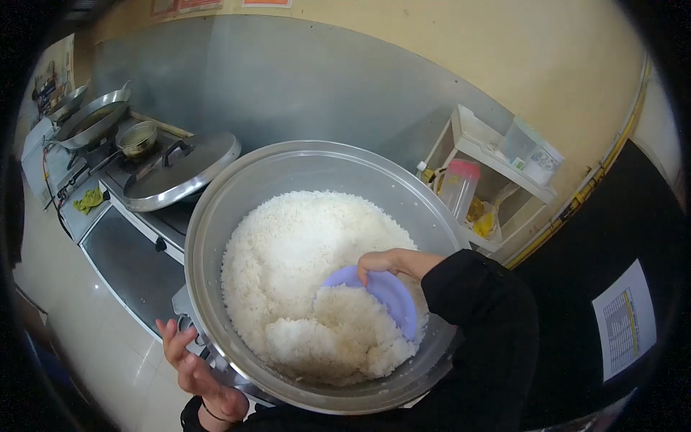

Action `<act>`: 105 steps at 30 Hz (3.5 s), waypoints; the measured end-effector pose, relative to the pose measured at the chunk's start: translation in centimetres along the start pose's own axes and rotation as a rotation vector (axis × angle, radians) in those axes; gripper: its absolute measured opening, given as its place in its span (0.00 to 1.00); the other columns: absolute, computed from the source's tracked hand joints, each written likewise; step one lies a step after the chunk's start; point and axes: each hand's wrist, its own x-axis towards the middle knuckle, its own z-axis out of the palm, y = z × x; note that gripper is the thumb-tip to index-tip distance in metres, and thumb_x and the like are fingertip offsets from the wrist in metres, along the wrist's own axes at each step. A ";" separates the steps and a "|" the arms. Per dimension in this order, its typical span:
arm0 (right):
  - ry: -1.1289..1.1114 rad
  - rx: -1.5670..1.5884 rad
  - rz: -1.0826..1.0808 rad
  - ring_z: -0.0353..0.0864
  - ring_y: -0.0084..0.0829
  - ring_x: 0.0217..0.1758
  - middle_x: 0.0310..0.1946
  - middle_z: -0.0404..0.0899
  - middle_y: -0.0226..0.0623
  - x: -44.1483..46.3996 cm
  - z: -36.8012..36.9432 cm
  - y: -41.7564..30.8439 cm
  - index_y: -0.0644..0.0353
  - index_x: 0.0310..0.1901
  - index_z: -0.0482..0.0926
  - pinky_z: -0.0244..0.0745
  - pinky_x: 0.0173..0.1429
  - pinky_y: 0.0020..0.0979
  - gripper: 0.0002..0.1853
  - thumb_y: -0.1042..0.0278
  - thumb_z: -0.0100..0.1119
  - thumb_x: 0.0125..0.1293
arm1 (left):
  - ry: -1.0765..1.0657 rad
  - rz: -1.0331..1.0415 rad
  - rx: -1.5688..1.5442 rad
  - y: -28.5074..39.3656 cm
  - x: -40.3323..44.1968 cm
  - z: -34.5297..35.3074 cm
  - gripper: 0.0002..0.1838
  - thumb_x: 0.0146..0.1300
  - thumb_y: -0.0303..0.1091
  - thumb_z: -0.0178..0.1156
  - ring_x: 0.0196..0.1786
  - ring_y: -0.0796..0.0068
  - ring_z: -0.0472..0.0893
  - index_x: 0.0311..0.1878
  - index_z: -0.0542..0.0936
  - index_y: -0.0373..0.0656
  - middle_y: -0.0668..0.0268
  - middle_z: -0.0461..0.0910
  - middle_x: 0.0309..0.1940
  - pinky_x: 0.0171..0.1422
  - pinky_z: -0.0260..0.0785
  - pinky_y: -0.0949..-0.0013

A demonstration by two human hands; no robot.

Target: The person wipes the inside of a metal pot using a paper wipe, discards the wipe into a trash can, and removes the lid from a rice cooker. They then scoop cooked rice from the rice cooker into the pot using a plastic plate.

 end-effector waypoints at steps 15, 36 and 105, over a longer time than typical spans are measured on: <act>0.136 0.001 -0.253 0.68 0.23 0.29 0.25 0.71 0.34 -9.6 2.8 2.6 0.70 0.38 0.72 0.63 0.32 0.21 0.23 0.75 0.47 0.33 | 0.269 -0.085 0.098 -7.2 -8.5 -1.7 0.12 0.59 0.33 0.36 0.56 0.63 0.59 0.44 0.61 0.65 0.67 0.61 0.38 0.62 0.40 0.41; 0.135 0.588 -0.233 0.64 0.24 0.25 0.21 0.66 0.33 -0.7 5.5 3.4 0.65 0.23 0.69 0.60 0.29 0.20 0.09 0.76 0.46 0.33 | 0.145 -0.149 0.026 -2.9 -5.0 -0.3 0.33 0.52 0.63 0.32 0.58 0.45 0.53 0.58 0.48 0.56 0.48 0.55 0.51 0.60 0.37 0.41; 1.702 0.961 -0.624 0.72 0.29 0.25 0.22 0.71 0.35 -25.6 23.1 33.1 0.67 0.37 0.70 0.68 0.32 0.29 0.20 0.80 0.40 0.36 | -1.581 -0.083 -0.822 11.7 -11.9 5.8 0.14 0.55 0.41 0.51 0.29 0.62 0.75 0.29 0.73 0.36 0.56 0.74 0.26 0.32 0.66 0.67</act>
